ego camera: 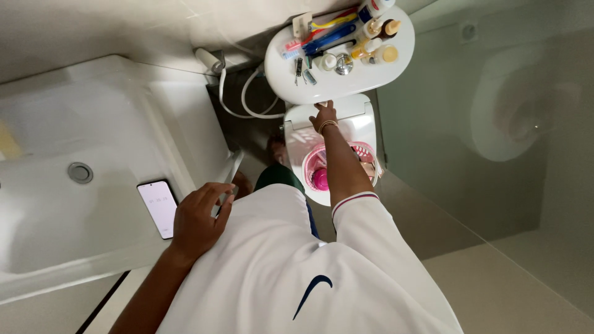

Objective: The person repeatedly picks up various toiletries and small items from the toilet tank lid and places them into an overhead medicine cabinet. Items include bottles, tubes, and small containers, which are arranged on the cabinet shelf.

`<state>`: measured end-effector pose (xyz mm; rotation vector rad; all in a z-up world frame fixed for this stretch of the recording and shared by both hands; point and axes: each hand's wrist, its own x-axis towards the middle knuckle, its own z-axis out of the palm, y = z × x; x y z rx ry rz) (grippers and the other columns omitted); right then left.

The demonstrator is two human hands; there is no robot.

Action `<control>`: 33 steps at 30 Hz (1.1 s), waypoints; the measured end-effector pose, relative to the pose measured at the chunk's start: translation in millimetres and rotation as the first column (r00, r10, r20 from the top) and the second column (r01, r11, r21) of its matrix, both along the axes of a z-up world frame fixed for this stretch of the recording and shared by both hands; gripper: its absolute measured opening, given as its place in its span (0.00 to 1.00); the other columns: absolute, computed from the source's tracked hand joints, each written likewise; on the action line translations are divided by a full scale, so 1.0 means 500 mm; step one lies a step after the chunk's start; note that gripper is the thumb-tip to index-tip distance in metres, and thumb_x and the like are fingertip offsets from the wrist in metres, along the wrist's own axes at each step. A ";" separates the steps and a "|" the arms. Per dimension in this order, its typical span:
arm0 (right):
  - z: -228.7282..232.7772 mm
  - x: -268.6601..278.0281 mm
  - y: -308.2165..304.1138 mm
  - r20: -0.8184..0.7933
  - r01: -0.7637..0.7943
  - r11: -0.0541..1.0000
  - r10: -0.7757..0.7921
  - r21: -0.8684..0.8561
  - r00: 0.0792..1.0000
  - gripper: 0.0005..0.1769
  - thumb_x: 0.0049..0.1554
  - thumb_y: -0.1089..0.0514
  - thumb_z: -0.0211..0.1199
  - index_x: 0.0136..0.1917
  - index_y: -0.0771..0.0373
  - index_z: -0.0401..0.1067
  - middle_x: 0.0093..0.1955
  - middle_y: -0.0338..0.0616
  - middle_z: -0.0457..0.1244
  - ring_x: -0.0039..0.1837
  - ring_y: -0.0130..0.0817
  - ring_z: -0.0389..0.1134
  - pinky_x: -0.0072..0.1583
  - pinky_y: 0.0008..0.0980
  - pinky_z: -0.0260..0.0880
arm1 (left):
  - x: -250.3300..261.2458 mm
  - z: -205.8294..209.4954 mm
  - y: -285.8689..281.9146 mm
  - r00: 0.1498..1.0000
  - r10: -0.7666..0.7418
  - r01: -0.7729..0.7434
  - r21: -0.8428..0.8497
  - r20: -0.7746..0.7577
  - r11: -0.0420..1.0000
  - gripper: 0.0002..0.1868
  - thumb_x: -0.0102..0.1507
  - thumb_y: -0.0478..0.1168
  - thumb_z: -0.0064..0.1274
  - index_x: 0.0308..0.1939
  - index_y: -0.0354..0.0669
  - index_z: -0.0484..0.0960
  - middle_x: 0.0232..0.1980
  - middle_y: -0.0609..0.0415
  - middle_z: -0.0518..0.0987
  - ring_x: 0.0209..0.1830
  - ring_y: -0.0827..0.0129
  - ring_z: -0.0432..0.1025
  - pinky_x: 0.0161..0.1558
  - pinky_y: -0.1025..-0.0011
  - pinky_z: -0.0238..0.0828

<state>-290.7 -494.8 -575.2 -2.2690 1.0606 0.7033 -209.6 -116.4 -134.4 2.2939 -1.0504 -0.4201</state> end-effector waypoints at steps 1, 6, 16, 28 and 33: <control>0.008 0.001 0.008 0.002 -0.005 1.000 0.005 0.001 1.000 0.34 0.55 0.44 0.73 0.73 0.46 0.70 0.77 0.53 0.46 0.71 0.65 0.63 0.74 0.50 0.67 | -0.002 0.001 0.002 1.000 0.005 -0.005 0.001 0.002 1.000 0.07 0.70 0.43 0.52 0.50 0.50 0.81 0.42 0.62 0.81 0.30 0.69 0.77 0.36 0.69 0.74; 0.075 0.012 0.026 0.053 -0.020 1.000 0.020 -0.016 0.998 0.21 0.61 0.58 0.65 0.67 0.65 0.73 0.71 0.54 0.52 0.64 0.64 0.69 0.69 0.52 0.72 | -0.007 -0.001 0.007 0.999 -0.005 0.004 0.017 0.035 1.000 0.07 0.70 0.44 0.52 0.50 0.51 0.82 0.43 0.63 0.81 0.30 0.70 0.77 0.37 0.68 0.75; 0.116 -0.065 0.073 0.437 0.023 0.979 0.069 -0.202 0.897 0.13 0.60 0.56 0.59 0.51 0.63 0.79 0.60 0.45 0.65 0.57 0.57 0.72 0.58 0.49 0.76 | -0.007 0.005 0.006 0.999 -0.051 0.051 -0.037 -0.005 0.998 0.08 0.69 0.43 0.53 0.49 0.47 0.82 0.43 0.53 0.81 0.42 0.57 0.80 0.44 0.60 0.76; 0.723 0.013 0.341 0.807 -0.137 0.958 0.285 -0.250 0.518 0.07 0.59 0.53 0.70 0.42 0.56 0.81 0.53 0.37 0.72 0.43 0.42 0.75 0.47 0.38 0.76 | -0.002 0.012 0.047 0.997 0.022 -0.025 0.047 0.074 0.999 0.22 0.69 0.48 0.51 0.66 0.49 0.73 0.59 0.49 0.77 0.53 0.54 0.79 0.48 0.56 0.77; 0.904 0.053 0.440 0.911 -0.338 0.923 0.291 -0.186 0.292 0.07 0.56 0.52 0.74 0.39 0.54 0.81 0.56 0.35 0.73 0.53 0.38 0.76 0.54 0.33 0.76 | 0.019 0.069 0.075 0.962 0.104 -0.110 0.010 0.252 0.994 0.28 0.68 0.48 0.51 0.71 0.45 0.67 0.65 0.50 0.72 0.54 0.55 0.77 0.45 0.56 0.79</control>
